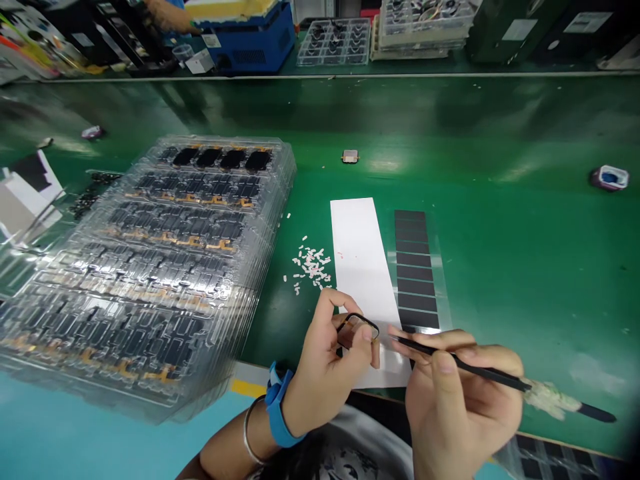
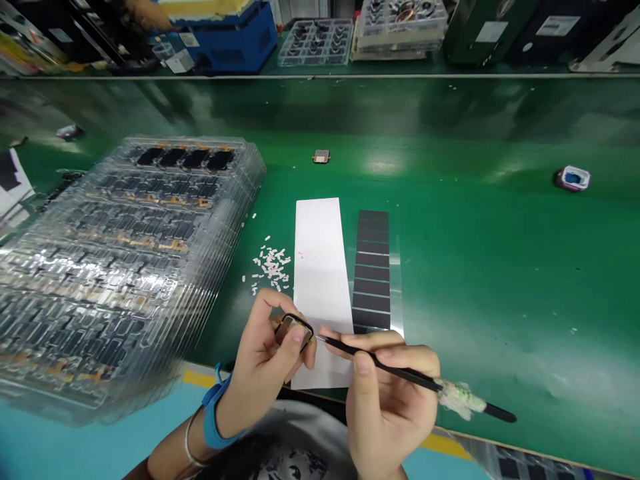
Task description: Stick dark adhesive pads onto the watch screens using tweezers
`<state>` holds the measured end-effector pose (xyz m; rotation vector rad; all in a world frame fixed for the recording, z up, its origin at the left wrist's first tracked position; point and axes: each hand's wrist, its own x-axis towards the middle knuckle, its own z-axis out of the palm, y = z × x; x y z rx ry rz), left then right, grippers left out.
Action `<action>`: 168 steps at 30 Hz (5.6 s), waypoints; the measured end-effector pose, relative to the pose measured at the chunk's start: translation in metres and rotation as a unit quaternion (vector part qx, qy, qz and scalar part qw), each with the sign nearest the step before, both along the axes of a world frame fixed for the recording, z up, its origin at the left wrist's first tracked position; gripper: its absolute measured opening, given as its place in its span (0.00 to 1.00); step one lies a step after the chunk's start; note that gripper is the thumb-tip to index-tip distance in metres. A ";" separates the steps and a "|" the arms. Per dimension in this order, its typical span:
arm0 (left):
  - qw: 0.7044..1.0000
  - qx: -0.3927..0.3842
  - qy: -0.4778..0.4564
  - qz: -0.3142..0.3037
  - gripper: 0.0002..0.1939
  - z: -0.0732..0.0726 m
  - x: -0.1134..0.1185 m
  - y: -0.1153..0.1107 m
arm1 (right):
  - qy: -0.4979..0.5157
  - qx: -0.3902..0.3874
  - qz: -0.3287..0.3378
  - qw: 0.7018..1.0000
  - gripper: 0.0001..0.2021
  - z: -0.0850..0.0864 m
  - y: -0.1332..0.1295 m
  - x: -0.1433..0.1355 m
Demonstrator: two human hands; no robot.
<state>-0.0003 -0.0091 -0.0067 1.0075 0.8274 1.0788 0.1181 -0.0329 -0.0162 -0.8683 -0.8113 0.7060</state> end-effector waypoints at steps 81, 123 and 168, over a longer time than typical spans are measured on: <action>0.982 0.066 0.170 -0.039 0.05 0.002 0.001 -0.001 | -0.093 0.012 -0.030 0.995 0.13 -0.004 0.002 -0.005; 0.986 0.038 0.148 -0.061 0.05 0.003 -0.002 -0.002 | -0.334 -0.120 -0.109 0.929 0.09 -0.002 -0.014 0.096; 0.967 0.037 0.212 -0.138 0.06 0.007 -0.006 -0.001 | -0.285 -0.195 -0.222 0.912 0.08 -0.006 -0.026 0.113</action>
